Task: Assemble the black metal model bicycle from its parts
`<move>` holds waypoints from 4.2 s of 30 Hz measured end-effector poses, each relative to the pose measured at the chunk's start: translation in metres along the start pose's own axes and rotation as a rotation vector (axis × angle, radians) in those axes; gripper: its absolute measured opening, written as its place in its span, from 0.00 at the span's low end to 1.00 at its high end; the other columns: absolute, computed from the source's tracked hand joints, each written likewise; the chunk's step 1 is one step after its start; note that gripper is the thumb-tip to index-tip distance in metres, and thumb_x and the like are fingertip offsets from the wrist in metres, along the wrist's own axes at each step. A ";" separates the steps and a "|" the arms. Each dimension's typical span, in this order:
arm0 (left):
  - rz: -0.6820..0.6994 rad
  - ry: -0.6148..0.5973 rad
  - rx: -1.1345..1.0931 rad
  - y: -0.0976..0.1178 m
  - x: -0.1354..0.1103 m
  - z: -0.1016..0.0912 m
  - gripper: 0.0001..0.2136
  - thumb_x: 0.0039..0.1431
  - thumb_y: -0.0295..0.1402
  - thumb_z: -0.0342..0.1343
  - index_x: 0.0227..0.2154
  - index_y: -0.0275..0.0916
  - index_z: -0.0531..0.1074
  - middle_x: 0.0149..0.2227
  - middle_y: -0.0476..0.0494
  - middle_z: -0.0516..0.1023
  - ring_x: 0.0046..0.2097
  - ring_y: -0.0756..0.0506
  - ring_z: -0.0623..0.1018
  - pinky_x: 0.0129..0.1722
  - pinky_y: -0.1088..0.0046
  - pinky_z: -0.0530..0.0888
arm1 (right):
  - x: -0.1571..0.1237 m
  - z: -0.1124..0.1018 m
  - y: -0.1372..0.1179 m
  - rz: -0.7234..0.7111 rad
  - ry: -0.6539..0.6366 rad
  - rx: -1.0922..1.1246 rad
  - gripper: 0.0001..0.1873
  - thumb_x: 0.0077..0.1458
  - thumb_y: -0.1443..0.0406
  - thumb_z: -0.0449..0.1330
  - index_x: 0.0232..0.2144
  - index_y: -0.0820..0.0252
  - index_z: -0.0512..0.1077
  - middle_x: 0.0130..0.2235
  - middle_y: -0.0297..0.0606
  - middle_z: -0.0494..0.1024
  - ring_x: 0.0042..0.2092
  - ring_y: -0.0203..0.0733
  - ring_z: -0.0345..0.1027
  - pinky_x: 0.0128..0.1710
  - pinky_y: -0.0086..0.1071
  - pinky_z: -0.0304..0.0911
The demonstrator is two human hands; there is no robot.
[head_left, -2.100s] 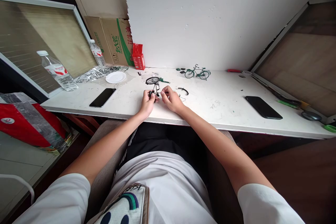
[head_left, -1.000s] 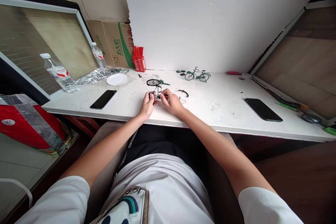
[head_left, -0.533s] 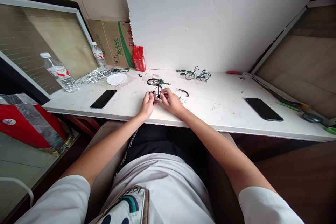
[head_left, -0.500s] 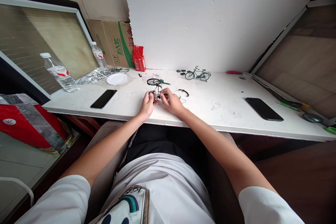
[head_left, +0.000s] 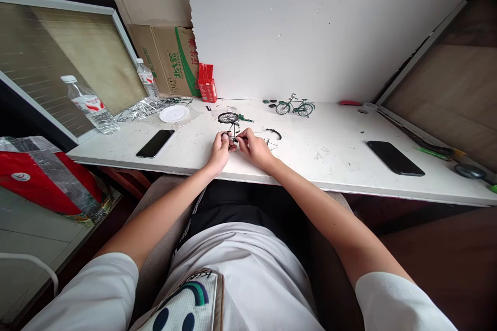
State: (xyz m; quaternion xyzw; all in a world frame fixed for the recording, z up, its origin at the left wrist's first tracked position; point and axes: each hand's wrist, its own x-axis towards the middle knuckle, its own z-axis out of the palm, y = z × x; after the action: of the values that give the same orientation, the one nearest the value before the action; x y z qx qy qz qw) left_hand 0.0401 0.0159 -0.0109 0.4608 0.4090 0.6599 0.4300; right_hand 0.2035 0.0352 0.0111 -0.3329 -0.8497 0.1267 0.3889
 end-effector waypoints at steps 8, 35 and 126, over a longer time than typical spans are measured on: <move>0.005 0.004 0.014 -0.006 0.002 -0.002 0.12 0.74 0.45 0.52 0.43 0.41 0.69 0.33 0.49 0.71 0.34 0.50 0.76 0.37 0.73 0.78 | 0.000 -0.001 0.001 -0.040 0.000 -0.005 0.11 0.74 0.55 0.48 0.48 0.54 0.63 0.43 0.42 0.82 0.35 0.46 0.77 0.34 0.33 0.60; 0.013 0.010 0.048 -0.001 0.000 -0.003 0.14 0.73 0.48 0.54 0.43 0.42 0.67 0.33 0.50 0.71 0.33 0.50 0.76 0.38 0.73 0.79 | 0.001 -0.002 0.001 0.023 -0.041 -0.019 0.14 0.74 0.54 0.47 0.53 0.55 0.62 0.40 0.40 0.83 0.34 0.47 0.76 0.34 0.34 0.60; 0.044 0.020 0.093 -0.007 0.002 -0.004 0.11 0.74 0.44 0.53 0.44 0.41 0.68 0.43 0.43 0.73 0.39 0.50 0.76 0.38 0.73 0.81 | -0.002 -0.002 0.001 -0.033 -0.065 -0.191 0.10 0.76 0.58 0.49 0.48 0.55 0.66 0.36 0.36 0.84 0.30 0.42 0.75 0.33 0.31 0.57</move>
State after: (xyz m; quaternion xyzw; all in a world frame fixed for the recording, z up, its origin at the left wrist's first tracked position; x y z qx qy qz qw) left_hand 0.0370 0.0192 -0.0185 0.4827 0.4333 0.6539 0.3896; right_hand 0.2067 0.0349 0.0110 -0.3499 -0.8754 0.0495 0.3299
